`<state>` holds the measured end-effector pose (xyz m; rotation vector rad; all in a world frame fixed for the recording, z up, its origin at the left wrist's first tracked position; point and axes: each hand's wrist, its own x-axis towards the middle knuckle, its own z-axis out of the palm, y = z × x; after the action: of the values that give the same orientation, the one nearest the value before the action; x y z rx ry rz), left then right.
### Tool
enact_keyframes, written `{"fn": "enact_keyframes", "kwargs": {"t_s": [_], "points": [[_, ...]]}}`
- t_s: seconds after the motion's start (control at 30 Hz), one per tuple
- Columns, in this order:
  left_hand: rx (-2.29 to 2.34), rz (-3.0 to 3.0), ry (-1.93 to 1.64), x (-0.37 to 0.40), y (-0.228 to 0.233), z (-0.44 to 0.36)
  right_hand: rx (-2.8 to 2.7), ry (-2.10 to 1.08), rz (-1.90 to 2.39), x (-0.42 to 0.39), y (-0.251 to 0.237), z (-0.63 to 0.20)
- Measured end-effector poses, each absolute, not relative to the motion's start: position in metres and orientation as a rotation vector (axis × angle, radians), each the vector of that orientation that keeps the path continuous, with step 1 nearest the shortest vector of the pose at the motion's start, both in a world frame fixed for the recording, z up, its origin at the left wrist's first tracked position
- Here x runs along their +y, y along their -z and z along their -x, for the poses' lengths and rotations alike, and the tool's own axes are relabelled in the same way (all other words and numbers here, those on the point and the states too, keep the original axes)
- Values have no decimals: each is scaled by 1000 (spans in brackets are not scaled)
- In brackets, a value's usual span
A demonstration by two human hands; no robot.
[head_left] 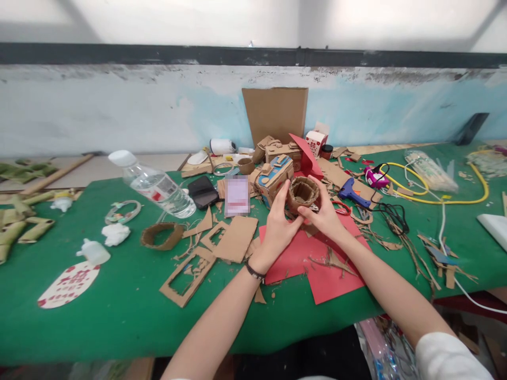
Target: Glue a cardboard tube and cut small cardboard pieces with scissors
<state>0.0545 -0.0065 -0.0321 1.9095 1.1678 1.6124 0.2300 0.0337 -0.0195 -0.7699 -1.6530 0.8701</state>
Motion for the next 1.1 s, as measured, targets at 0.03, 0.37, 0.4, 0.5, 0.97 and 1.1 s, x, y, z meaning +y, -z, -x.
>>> {"fn": "enact_keyframes", "kwargs": {"t_s": [0.03, 0.37, 0.4, 0.5, 0.97, 1.1], "points": [[1189, -1905, -1613, -6, 33, -53, -1686, -894, 749, 33, 20, -230], [1221, -1840, -1601, -10, 31, -51, -1757, -831, 725, 29, 15, -233], [1227, -1843, -1607, -10, 31, -51, -1755, -818, 724, 29, 14, -233], [1235, -1869, -1613, -9, 32, -53, -1748, -799, 732, 29, 11, -233], [1141, -1946, -1584, -12, 27, -58, -1513, -754, 730, 34, 8, -244], [1143, -1909, -1553, -12, 31, -58, -1688, -854, 672, 29, 15, -237]]}}
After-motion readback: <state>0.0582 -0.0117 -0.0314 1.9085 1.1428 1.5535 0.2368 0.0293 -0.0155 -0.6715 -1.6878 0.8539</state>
